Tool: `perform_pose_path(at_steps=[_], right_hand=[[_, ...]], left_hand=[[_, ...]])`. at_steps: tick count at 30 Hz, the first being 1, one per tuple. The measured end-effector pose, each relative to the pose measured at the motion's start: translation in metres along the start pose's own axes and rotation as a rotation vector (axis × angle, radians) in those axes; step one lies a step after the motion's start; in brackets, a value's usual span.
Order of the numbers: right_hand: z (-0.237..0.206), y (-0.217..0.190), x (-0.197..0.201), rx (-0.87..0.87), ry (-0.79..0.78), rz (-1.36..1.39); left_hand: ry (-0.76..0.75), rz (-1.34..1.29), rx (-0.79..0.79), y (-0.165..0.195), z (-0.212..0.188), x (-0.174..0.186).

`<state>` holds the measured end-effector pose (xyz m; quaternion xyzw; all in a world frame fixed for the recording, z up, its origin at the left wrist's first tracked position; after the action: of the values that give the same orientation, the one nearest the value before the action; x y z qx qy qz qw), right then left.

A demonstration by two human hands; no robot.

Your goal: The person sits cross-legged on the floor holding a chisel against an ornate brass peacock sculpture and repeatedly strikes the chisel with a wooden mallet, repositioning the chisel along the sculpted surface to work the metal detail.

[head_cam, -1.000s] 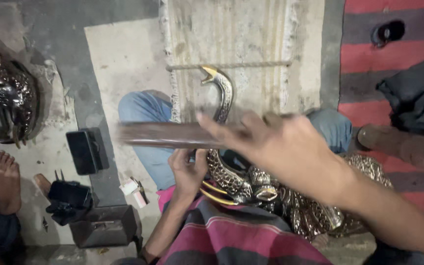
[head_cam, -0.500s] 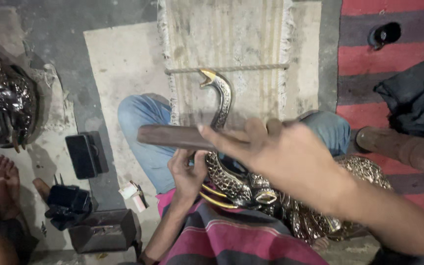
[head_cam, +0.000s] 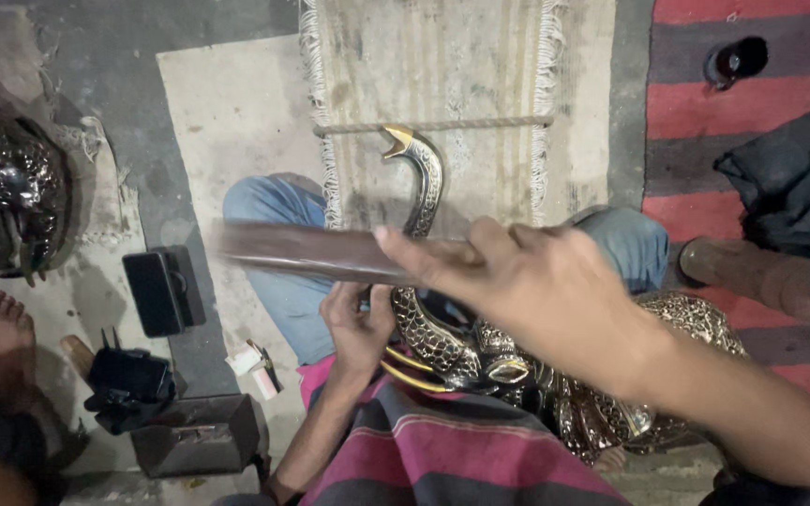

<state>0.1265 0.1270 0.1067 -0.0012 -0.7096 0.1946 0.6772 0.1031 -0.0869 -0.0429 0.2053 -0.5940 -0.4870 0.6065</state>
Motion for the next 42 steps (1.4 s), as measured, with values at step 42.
perform_pose_path(at_steps=[42], right_hand=[[-0.002,-0.009,0.010,0.038,0.059,-0.176]], left_hand=[[-0.023,0.063,-0.072,0.012,-0.001,-0.001]])
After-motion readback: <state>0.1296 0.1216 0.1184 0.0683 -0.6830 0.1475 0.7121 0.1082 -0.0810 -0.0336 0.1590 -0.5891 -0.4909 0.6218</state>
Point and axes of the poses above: each hand's wrist, its own z-axis towards the middle knuckle, its own x-axis out of the back of the hand, y = z × x, the point moved 5 cm from there along z, towards the middle knuckle, and after that the axes turned 3 degrees about -x, right-handed, at the moved point
